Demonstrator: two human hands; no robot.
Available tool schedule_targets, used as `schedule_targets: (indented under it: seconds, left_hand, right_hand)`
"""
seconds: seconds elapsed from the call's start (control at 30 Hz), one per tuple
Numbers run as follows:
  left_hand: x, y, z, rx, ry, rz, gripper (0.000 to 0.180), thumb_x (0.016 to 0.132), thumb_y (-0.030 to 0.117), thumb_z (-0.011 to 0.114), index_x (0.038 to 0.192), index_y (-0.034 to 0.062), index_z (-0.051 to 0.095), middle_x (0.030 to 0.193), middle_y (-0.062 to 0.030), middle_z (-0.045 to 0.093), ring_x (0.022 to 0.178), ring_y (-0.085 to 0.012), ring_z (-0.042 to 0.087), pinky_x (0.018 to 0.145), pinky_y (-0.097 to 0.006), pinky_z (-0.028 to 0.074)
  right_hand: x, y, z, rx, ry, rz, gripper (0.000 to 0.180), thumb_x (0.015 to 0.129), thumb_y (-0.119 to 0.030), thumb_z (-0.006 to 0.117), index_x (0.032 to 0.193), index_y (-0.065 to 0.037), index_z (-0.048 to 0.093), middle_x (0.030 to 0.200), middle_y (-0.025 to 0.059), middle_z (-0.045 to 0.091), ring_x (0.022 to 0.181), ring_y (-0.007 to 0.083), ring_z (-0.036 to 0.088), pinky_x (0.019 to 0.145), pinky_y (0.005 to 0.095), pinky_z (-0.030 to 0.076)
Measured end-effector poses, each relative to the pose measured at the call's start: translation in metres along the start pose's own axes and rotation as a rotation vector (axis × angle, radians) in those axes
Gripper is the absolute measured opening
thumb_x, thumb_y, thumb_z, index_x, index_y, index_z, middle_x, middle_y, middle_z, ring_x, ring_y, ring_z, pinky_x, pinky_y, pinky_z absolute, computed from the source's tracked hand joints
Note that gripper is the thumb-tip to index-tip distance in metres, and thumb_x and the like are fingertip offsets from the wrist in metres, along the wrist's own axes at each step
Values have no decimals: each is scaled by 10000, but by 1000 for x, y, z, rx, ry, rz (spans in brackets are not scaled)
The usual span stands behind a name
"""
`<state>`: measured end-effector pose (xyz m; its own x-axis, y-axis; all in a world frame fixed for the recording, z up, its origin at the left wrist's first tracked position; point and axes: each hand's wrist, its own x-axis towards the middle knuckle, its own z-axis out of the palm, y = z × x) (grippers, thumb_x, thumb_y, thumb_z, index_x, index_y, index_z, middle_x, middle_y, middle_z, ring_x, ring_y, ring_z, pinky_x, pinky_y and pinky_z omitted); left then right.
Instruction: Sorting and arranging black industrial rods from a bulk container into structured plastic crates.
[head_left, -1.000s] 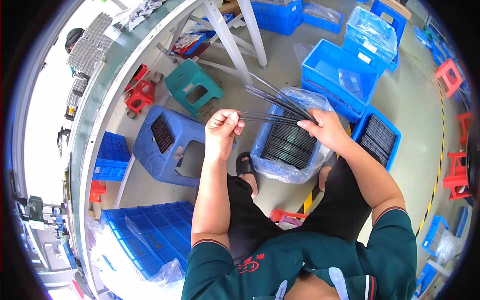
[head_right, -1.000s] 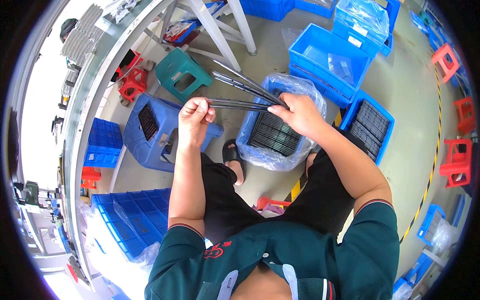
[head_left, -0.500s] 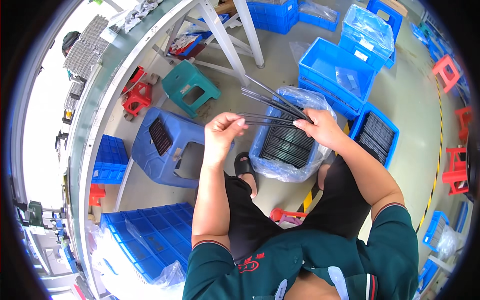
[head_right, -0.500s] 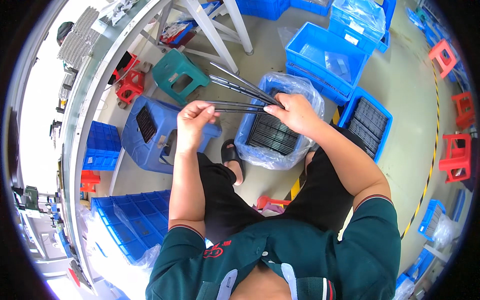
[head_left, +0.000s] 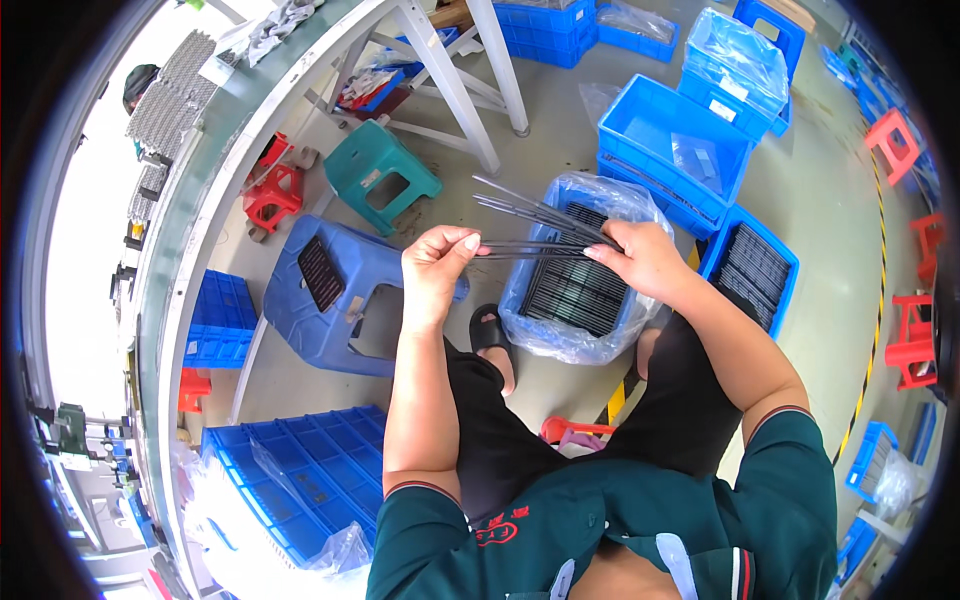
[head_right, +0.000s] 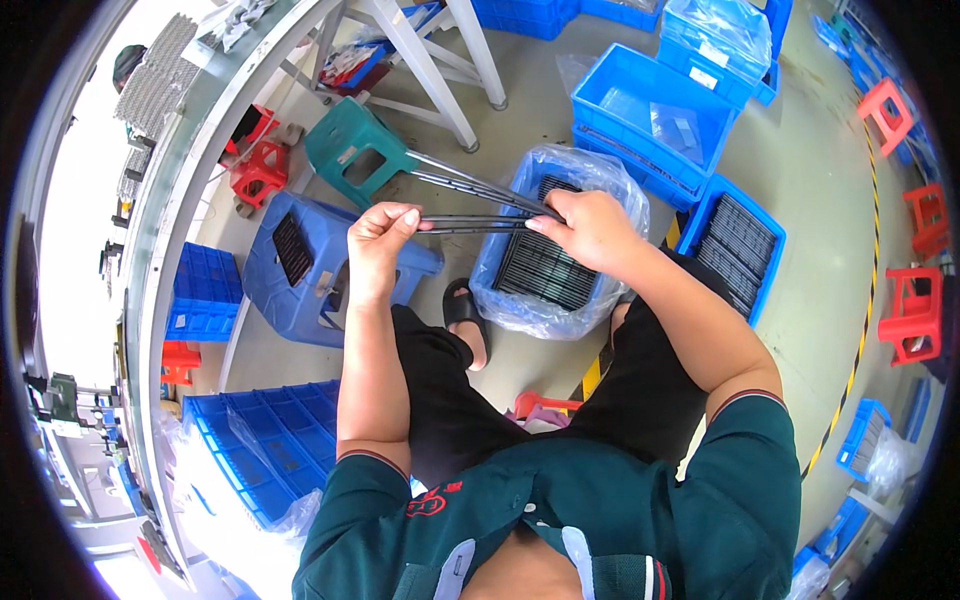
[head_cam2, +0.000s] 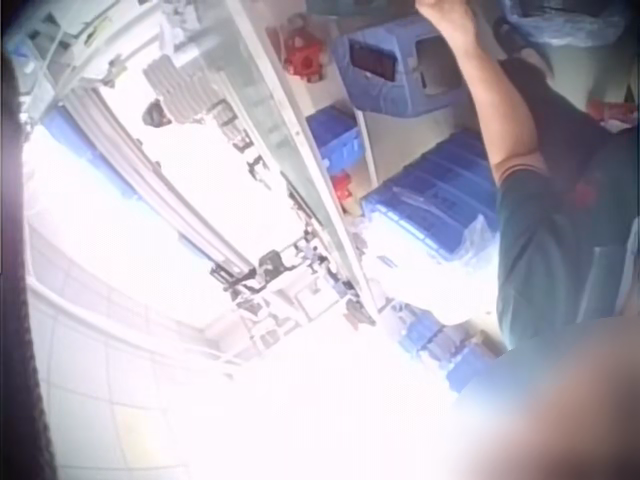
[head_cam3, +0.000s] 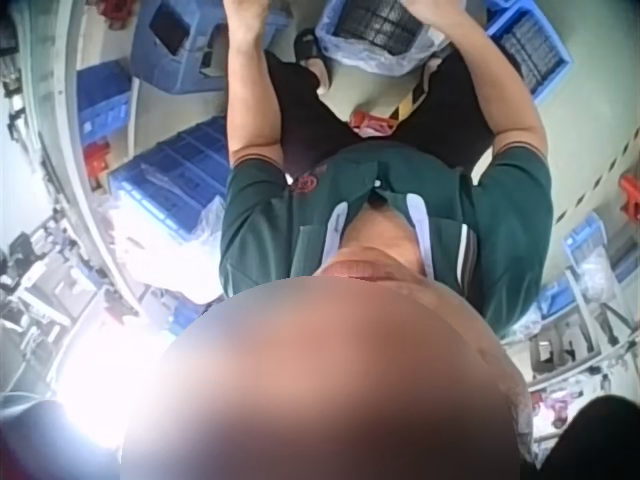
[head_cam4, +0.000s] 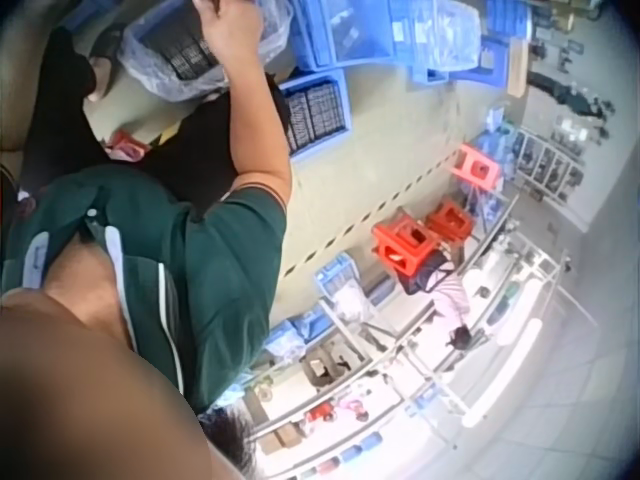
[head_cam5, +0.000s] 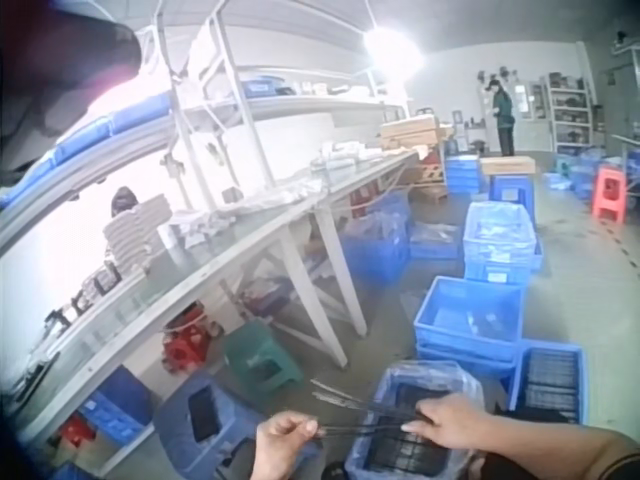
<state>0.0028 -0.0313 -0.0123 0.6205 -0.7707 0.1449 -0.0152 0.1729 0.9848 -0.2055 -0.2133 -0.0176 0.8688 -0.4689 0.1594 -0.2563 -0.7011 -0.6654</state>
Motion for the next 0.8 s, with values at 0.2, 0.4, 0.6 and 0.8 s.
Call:
schedule_targets:
  seconds: [0.2, 0.4, 0.6, 0.8]
  left_hand:
    - [-4, -1, 8, 97, -12, 7, 62, 816, 19, 641, 864, -20, 635, 792, -44, 643, 724, -104, 605, 695, -219, 470]
    - [3, 8, -16, 135, 143, 23, 59, 831, 55, 623, 852, 0, 626, 734, -51, 648, 689, -99, 596, 684, -233, 463]
    - [4, 5, -14, 36, 44, -52, 97, 850, 91, 616, 883, 0, 616, 738, -60, 645, 672, -104, 595, 651, -232, 464]
    - [0, 1, -17, -53, -68, -38, 114, 846, 89, 628, 890, -14, 608, 745, -74, 644, 686, -120, 608, 656, -243, 481]
  right_hand:
    - [0, -2, 2, -18, 18, -22, 336, 823, -359, 612, 737, -42, 542, 583, 161, 533, 577, 364, 535, 522, 429, 393]
    - [0, 2, 0, 154, -99, 119, 324, 845, -338, 597, 747, -31, 562, 549, 129, 527, 519, 279, 537, 508, 383, 392]
    - [-3, -5, -5, 526, -422, 328, 301, 878, -321, 577, 751, -47, 577, 546, -6, 507, 497, 64, 462, 464, 241, 358]
    - [-4, -9, -8, 702, -523, 431, 270, 875, -306, 588, 788, -51, 569, 575, -6, 493, 491, 63, 450, 443, 204, 333]
